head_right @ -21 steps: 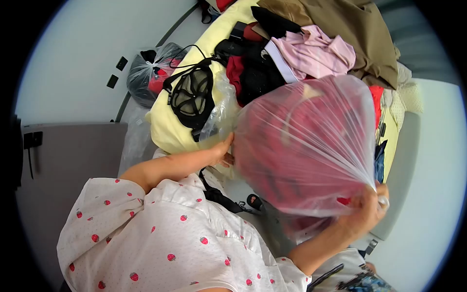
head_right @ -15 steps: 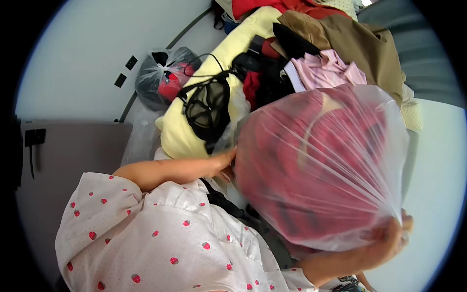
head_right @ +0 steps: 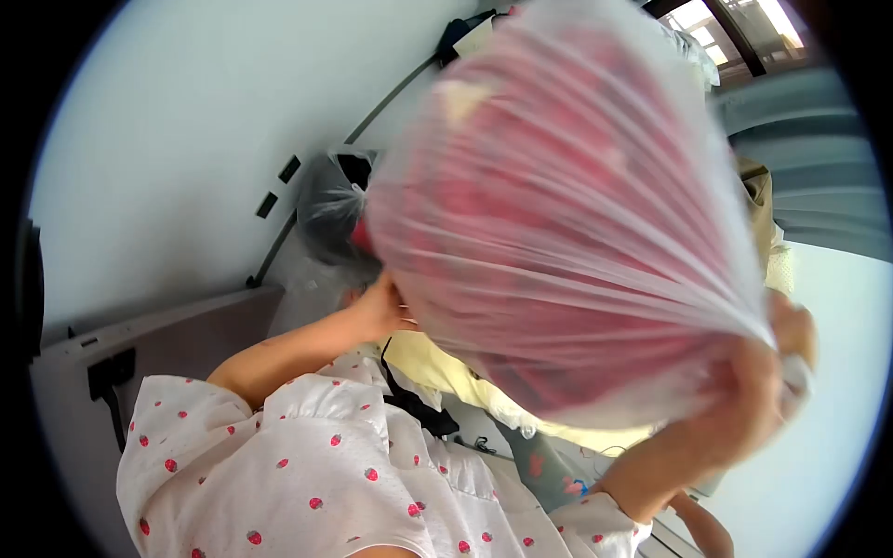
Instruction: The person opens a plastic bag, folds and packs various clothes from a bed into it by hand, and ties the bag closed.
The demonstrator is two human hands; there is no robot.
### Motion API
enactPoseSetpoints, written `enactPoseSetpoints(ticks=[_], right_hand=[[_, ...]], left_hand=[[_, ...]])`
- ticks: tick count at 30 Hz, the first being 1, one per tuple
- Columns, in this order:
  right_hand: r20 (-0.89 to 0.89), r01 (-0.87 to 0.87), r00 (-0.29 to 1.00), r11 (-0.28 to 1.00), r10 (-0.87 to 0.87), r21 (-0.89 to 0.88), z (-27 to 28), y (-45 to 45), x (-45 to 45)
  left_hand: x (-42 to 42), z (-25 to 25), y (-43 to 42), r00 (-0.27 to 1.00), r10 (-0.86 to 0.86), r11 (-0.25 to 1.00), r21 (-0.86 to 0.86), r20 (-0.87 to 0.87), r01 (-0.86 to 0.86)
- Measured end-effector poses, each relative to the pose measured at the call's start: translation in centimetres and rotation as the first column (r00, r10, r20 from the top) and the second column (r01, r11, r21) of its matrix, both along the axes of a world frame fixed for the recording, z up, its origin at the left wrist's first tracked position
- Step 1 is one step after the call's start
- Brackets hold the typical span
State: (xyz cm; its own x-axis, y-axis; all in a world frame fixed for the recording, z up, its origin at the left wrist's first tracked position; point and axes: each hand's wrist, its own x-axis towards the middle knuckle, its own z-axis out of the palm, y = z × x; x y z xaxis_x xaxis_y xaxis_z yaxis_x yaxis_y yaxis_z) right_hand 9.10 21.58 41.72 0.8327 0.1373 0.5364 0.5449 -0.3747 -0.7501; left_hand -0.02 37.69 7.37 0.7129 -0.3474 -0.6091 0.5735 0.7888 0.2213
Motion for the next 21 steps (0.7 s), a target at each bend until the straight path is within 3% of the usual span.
enactPoseSetpoints(ticks=[2, 4, 6, 7, 8, 9, 11, 15, 18, 20, 21], right_hand=[[-0.109, 0.02, 0.994, 1.0, -0.023, -0.021, -1.9, 3.4, 0.7], [-0.224, -0.151, 0.965, 0.988, 0.138, -0.039, -3.9, 6.2, 2.1], [-0.32, -0.358, 0.876, 0.931, 0.36, 0.066, -7.0, 8.5, 5.2], [-0.381, -0.35, 0.846, 0.928, 0.372, 0.128, -7.8, 10.8, 5.3], [-0.375, -0.429, 0.843, 0.903, 0.386, -0.036, -9.1, 12.0, 6.7], [-0.374, -0.525, 0.802, 0.849, 0.466, -0.066, -9.7, 13.8, 7.6], [-0.438, -0.577, 0.737, 0.816, 0.515, -0.012, -11.3, 17.0, 9.2], [-0.344, -0.669, 0.716, 0.738, 0.607, -0.091, -13.1, 22.8, 13.7], [-0.291, -0.651, 0.747, 0.747, 0.598, -0.135, -14.0, 25.3, 16.7], [-0.257, -0.628, 0.771, 0.764, 0.583, -0.148, -15.3, 26.9, 19.2], [-0.225, -0.581, 0.811, 0.79, 0.54, -0.196, -16.0, 27.7, 20.7]], left_hand=[[-1.0, -2.0, 3.9, 0.996, 0.089, 0.995, -0.037, -0.031, -0.09], [-2.5, -2.2, 7.2, 0.994, 0.105, 0.994, -0.02, 0.009, -0.105], [-2.6, -1.9, 8.8, 0.987, 0.16, 0.986, 0.043, -0.009, -0.159], [-2.6, -1.8, 9.4, 0.978, 0.204, 0.975, 0.098, -0.031, -0.2], [-2.4, -1.6, 10.1, 0.967, 0.251, 0.958, 0.155, -0.05, -0.241], [-2.2, -1.1, 10.9, 0.932, 0.356, 0.934, 0.03, -0.068, -0.355], [-1.4, -4.7, 11.8, 0.873, 0.486, 0.873, -0.036, -0.035, -0.487], [4.3, -6.5, 15.1, 0.74, 0.672, 0.732, -0.162, 0.01, -0.662], [9.0, -10.4, 17.3, 0.747, 0.656, 0.754, -0.127, 0.105, -0.644], [12.8, -13.9, 19.2, 0.759, 0.605, 0.784, -0.017, 0.24, -0.62], [14.6, -13.0, 19.8, 0.74, 0.646, 0.757, -0.033, 0.186, -0.652]])
